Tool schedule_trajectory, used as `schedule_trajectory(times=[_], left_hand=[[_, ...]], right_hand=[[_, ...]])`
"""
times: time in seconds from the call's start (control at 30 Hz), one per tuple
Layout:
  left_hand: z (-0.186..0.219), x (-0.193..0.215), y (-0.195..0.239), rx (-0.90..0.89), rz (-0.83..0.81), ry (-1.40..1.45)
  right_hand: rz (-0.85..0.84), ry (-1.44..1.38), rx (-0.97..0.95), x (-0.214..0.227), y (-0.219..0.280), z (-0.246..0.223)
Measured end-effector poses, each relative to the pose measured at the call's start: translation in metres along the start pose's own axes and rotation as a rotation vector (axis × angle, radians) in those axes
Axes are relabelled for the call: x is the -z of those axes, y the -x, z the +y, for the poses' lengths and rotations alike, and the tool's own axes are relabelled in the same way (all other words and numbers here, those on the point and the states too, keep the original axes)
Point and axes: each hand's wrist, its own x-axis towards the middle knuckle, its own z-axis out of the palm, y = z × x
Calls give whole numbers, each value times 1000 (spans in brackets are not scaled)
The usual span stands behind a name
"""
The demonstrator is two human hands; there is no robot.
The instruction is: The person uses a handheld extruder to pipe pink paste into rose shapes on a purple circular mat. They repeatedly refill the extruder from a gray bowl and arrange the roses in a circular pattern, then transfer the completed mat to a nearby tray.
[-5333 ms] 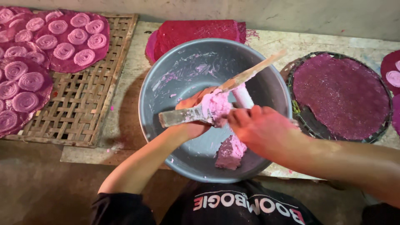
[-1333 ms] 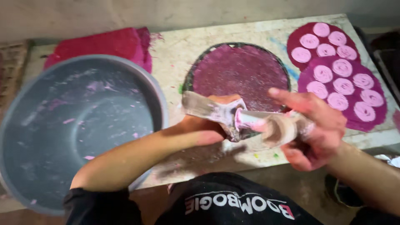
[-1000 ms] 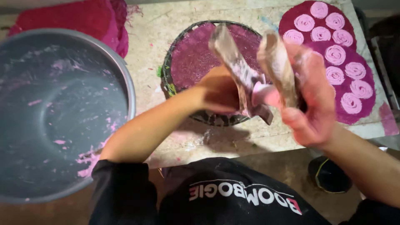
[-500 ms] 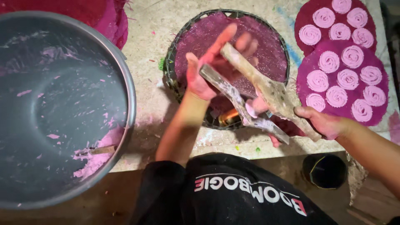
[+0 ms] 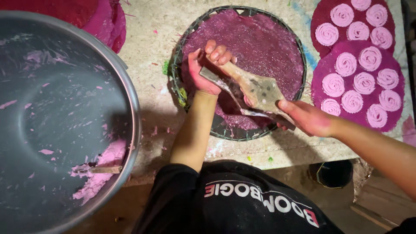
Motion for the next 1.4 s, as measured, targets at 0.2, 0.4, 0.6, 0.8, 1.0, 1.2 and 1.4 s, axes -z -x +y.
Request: schedule_trajectory(times=[0.2,0.4,0.6,0.8,1.0,1.2,1.4], left_hand=[[-5,-1,-11,-23,1,0],[18,-28,-19,21,-63,-15],[-5,-40,-4,-34,-38,-3],[5,-41,-37,-37,-141,-78],[28,-67,-10,-12,-110,-76],[-14,-61,-9,-65,-59,-32],[-5,-60,-41,-43,-129,-75]], right_hand=[[72,73,36,16,10,-11],[39,35,79,4,10,-24],[5,137,-2,17,39,-24],[153,46,118,16,24,-30],[-26,-114,270,-8,22,-29],[4,91,-24,19,56,-28],[157,83,158,25,41,-38]])
